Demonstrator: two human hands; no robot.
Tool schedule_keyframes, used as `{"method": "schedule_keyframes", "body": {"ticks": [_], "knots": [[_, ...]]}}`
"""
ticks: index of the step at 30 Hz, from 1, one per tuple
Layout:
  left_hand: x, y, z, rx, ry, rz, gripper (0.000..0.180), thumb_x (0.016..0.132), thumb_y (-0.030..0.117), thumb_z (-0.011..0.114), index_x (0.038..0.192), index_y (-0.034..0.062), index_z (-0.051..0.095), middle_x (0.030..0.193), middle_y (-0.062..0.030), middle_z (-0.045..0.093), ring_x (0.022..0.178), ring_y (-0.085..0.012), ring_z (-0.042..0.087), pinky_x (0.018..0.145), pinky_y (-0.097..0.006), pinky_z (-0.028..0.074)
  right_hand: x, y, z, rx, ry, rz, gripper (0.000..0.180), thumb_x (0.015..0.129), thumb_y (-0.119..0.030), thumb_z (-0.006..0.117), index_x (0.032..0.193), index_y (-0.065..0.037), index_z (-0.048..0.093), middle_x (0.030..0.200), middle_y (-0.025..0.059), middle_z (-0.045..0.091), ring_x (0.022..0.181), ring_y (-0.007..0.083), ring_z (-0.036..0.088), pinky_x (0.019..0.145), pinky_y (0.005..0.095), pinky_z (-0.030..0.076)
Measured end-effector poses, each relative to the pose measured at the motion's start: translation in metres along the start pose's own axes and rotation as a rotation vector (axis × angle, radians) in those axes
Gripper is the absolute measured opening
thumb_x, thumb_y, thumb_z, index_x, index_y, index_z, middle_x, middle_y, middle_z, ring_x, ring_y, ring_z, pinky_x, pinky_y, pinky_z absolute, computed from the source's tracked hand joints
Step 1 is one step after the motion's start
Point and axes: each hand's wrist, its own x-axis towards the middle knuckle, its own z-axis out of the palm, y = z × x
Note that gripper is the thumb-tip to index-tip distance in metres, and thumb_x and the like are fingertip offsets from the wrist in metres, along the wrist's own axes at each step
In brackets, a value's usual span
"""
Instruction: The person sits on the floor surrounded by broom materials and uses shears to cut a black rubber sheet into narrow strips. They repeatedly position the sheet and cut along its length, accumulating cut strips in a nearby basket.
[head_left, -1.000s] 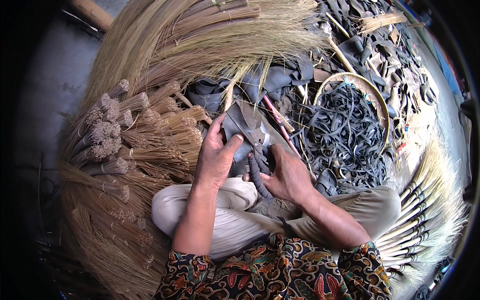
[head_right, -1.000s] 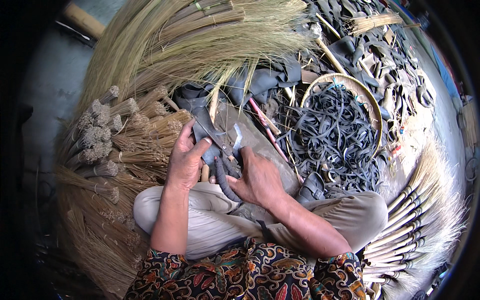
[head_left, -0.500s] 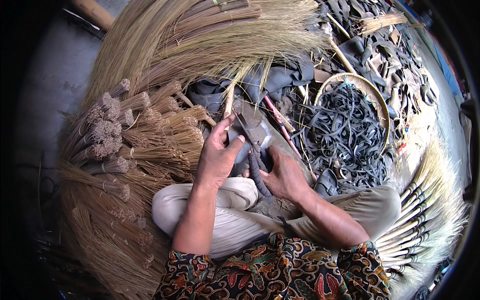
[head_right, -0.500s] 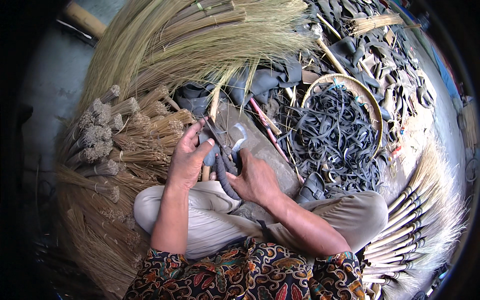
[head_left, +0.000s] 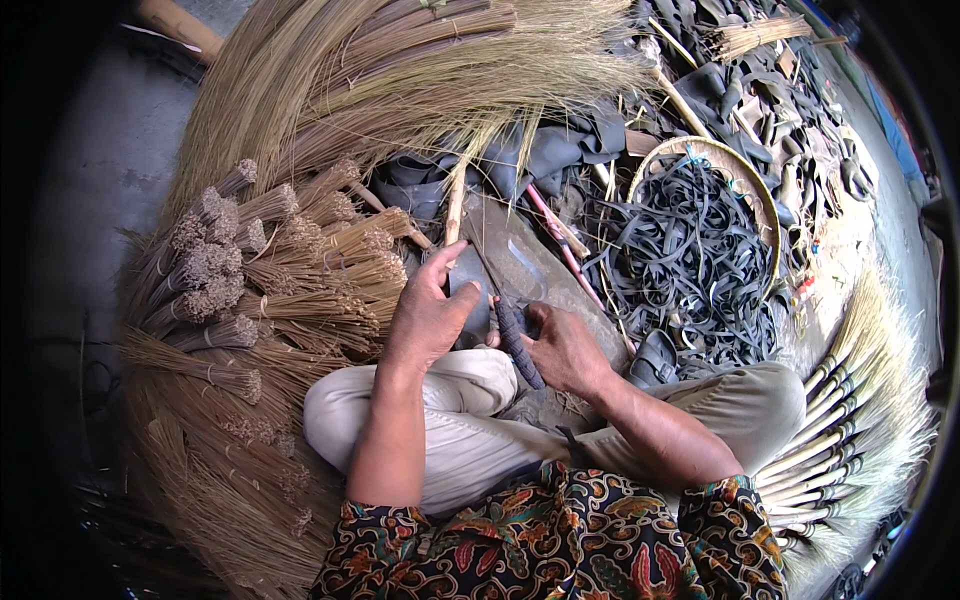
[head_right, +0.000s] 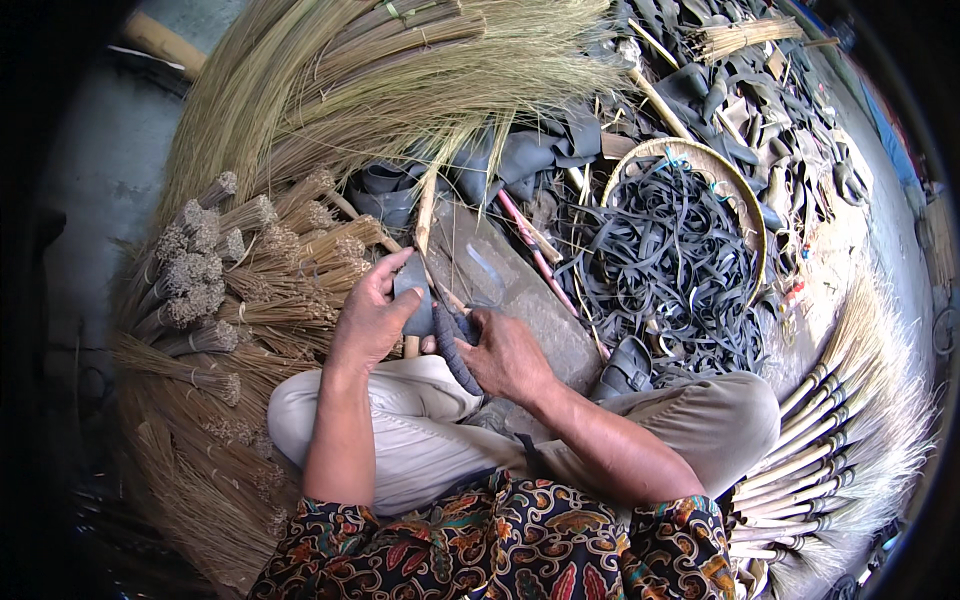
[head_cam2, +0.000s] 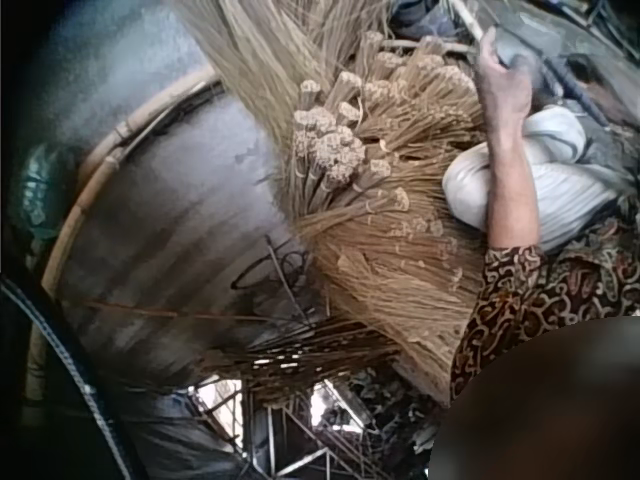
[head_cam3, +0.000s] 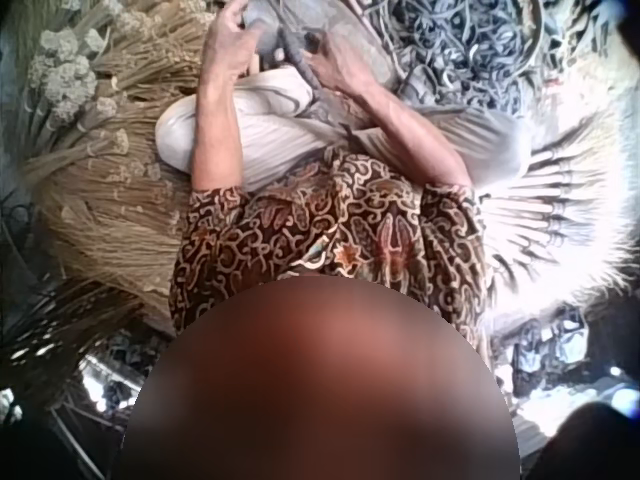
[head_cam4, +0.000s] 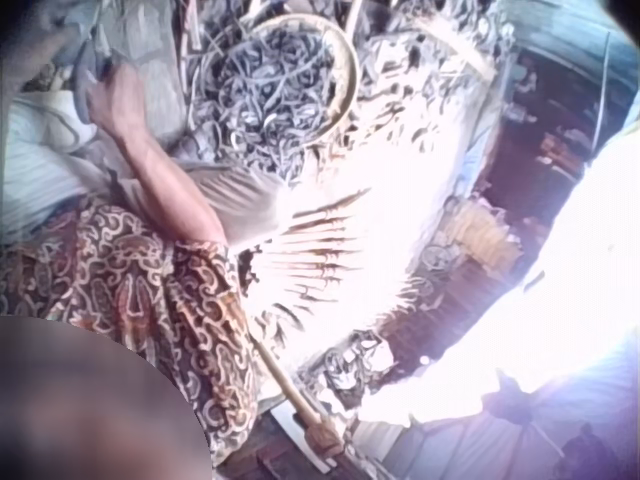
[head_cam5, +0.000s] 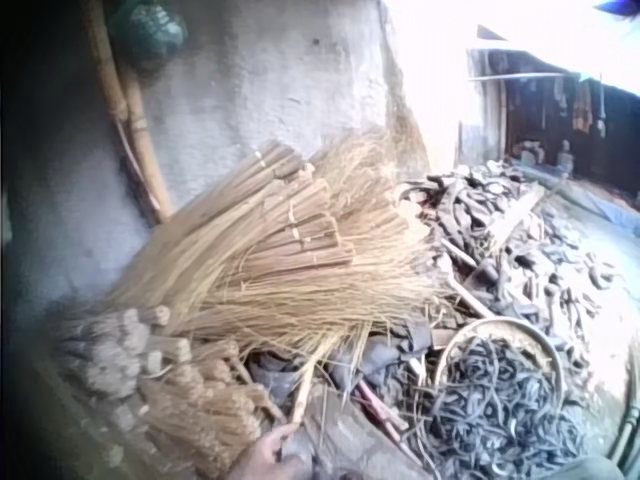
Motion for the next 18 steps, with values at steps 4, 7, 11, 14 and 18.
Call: {"method": "schedule_keyframes", "body": {"ticks": [4, 7, 11, 14, 18], "knots": [[0.0, 0.007, -0.004, -0.131, 0.098, 0.039, 0.056, 0.095, 0.0, 0.062, 0.148, -0.0064, 0.046, 0.122, -0.0167, 0.069, 0.102, -0.013, 0.066, 0.087, -0.027, 0.055, -0.003, 0.0, 0.003, -0.019, -0.034, -0.018, 0.075, 0.083, -0.064, 0.079, 0.108, 0.006, 0.069, 0.087, 0.0197, 0.072, 0.081, 0.0251, 0.07, 0.075, 0.0428, 0.054], [0.001, 0.014, -0.005, -0.13, 0.175, 0.039, 0.055, 0.095, 0.0, 0.062, 0.148, -0.0048, 0.046, 0.119, -0.0146, 0.069, 0.1, -0.0132, 0.066, 0.086, -0.028, 0.056, -0.004, 0.002, 0.002, -0.041, -0.054, -0.028, 0.072, 0.081, -0.059, 0.083, 0.106, 0.007, 0.067, 0.089, 0.0198, 0.071, 0.083, 0.0222, 0.069, 0.075, 0.0406, 0.054], [0.002, 0.021, -0.006, -0.246, 0.151, 0.026, 0.058, 0.096, 0.003, 0.064, 0.15, -0.0053, 0.045, 0.123, -0.0133, 0.067, 0.106, -0.0152, 0.067, 0.092, -0.03, 0.056, 0.0, 0.008, 0.007, 0.041, 0.177, -0.102, 0.06, 0.081, -0.037, 0.091, 0.114, 0.003, 0.06, 0.094, 0.0127, 0.07, 0.082, 0.0171, 0.066, 0.075, 0.0343, 0.055], [-0.001, 0.022, 0.0, -0.453, 0.088, 0.042, 0.058, 0.096, 0.008, 0.068, 0.149, -0.0031, 0.047, 0.122, -0.0111, 0.065, 0.108, -0.0155, 0.067, 0.089, -0.032, 0.058, 0.008, 0.015, 0.003, 0.176, 0.225, -0.291, 0.048, 0.086, -0.019, 0.088, 0.119, -0.001, 0.057, 0.105, 0.0051, 0.066, 0.093, 0.0104, 0.062, 0.084, 0.0285, 0.053], [0.001, 0.024, 0.012, -0.538, -0.035, 0.061, 0.066, 0.096, 0.019, 0.075, 0.149, -0.0043, 0.044, 0.126, -0.0119, 0.064, 0.115, -0.0178, 0.063, 0.099, -0.033, 0.053, 0.014, 0.013, 0.001, 0.258, 0.149, -0.325, 0.042, 0.089, -0.009, 0.083, 0.12, -0.002, 0.055, 0.099, 0.0001, 0.06, 0.088, 0.0079, 0.059, 0.081, 0.0263, 0.051]]}}
